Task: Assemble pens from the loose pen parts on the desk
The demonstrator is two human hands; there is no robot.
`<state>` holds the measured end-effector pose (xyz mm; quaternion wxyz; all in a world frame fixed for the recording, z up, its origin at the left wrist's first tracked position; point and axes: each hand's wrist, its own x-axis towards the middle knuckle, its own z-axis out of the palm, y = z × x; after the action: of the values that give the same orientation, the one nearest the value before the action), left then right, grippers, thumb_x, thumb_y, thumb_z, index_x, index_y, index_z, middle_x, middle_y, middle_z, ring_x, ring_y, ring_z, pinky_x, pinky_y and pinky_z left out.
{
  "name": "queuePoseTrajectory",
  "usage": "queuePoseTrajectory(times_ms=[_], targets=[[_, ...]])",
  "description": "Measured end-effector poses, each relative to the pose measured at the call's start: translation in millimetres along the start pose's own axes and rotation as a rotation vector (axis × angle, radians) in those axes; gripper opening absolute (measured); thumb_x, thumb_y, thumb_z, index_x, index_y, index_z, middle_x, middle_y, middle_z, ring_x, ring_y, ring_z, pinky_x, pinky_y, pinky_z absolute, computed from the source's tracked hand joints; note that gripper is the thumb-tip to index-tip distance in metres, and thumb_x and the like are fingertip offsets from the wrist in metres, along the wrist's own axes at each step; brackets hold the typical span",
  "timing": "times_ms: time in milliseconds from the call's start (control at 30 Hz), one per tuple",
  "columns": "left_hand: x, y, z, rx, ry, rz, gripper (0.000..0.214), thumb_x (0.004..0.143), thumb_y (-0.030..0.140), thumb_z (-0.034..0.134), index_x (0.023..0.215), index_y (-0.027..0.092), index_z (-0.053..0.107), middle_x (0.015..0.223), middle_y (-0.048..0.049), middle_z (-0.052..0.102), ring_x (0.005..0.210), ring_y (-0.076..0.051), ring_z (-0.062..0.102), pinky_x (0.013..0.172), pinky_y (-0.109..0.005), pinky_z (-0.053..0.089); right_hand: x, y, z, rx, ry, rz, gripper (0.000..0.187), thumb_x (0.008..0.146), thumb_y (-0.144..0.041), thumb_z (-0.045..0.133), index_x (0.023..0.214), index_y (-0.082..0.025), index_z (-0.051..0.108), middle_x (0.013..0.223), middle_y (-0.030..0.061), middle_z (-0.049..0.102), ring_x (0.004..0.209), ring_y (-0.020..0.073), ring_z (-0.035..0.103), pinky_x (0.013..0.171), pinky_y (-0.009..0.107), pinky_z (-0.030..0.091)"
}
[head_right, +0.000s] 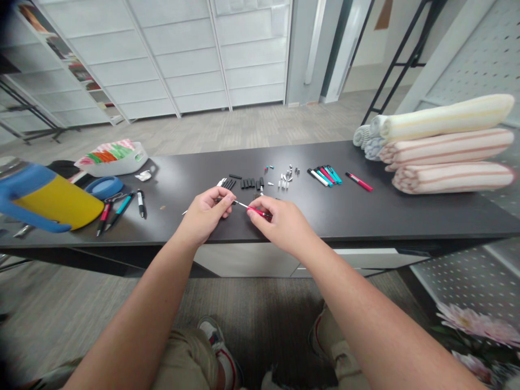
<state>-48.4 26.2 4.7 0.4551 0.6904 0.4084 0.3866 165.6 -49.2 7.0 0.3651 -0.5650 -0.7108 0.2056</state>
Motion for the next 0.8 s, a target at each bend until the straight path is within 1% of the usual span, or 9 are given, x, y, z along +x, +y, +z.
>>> queuePoseTrajectory(times_ms=[267, 433, 533, 667, 800], targets=[[-0.9, 2.5, 0.0, 0.021, -0.008, 0.001, 0.028, 0.097, 0.049, 0.068, 0.098, 0.021, 0.071, 0.074, 0.0013, 0.064, 0.065, -0.012, 0.054, 0.063, -0.024, 0.042, 0.3, -0.4, -0.7, -0.001, -0.001, 0.000, 0.020, 0.100, -0.039, 0.064, 0.105, -0.024, 0.077, 0.080, -0.0023, 0.076, 0.062, 0.0137, 0.056, 0.060, 0.028, 0.038], [-0.7, 1.7, -0.7, 0.000, -0.008, 0.008, 0.028, 0.096, 0.049, 0.070, 0.098, 0.021, 0.072, 0.074, 0.0013, 0.064, 0.065, -0.011, 0.054, 0.063, -0.024, 0.042, 0.2, -1.7, -1.9, -0.016, -0.006, -0.013, 0.020, 0.101, -0.038, 0.064, 0.105, -0.024, 0.077, 0.082, -0.0020, 0.076, 0.064, 0.0139, 0.058, 0.061, 0.028, 0.038], [0.1, 1.0, -0.4, -0.039, 0.008, 0.004, 0.028, 0.096, 0.048, 0.070, 0.097, 0.020, 0.072, 0.074, 0.0007, 0.064, 0.065, -0.011, 0.055, 0.063, -0.024, 0.042, 0.1, -2.4, -2.8, -0.003, -0.003, -0.014, 0.021, 0.101, -0.039, 0.063, 0.106, -0.024, 0.078, 0.083, -0.0006, 0.076, 0.064, 0.0148, 0.058, 0.062, 0.028, 0.039], [1.6, 1.2, 0.4, -0.151, 0.059, -0.008, 0.027, 0.095, 0.046, 0.071, 0.096, 0.019, 0.072, 0.073, 0.0004, 0.063, 0.064, -0.011, 0.055, 0.063, -0.023, 0.043, 0.2, -2.2, -4.0, 0.021, 0.015, 0.003, 0.023, 0.101, -0.041, 0.063, 0.106, -0.023, 0.078, 0.080, 0.0009, 0.076, 0.062, 0.0157, 0.057, 0.060, 0.028, 0.038], [2.2, 1.0, 0.5, -0.201, 0.059, -0.004, 0.027, 0.095, 0.045, 0.071, 0.096, 0.019, 0.072, 0.074, 0.0003, 0.063, 0.064, -0.011, 0.054, 0.063, -0.022, 0.043, 0.8, -0.6, -3.8, 0.028, 0.023, 0.018, 0.024, 0.101, -0.042, 0.064, 0.105, -0.023, 0.078, 0.078, 0.0001, 0.074, 0.060, 0.0152, 0.056, 0.059, 0.028, 0.037]])
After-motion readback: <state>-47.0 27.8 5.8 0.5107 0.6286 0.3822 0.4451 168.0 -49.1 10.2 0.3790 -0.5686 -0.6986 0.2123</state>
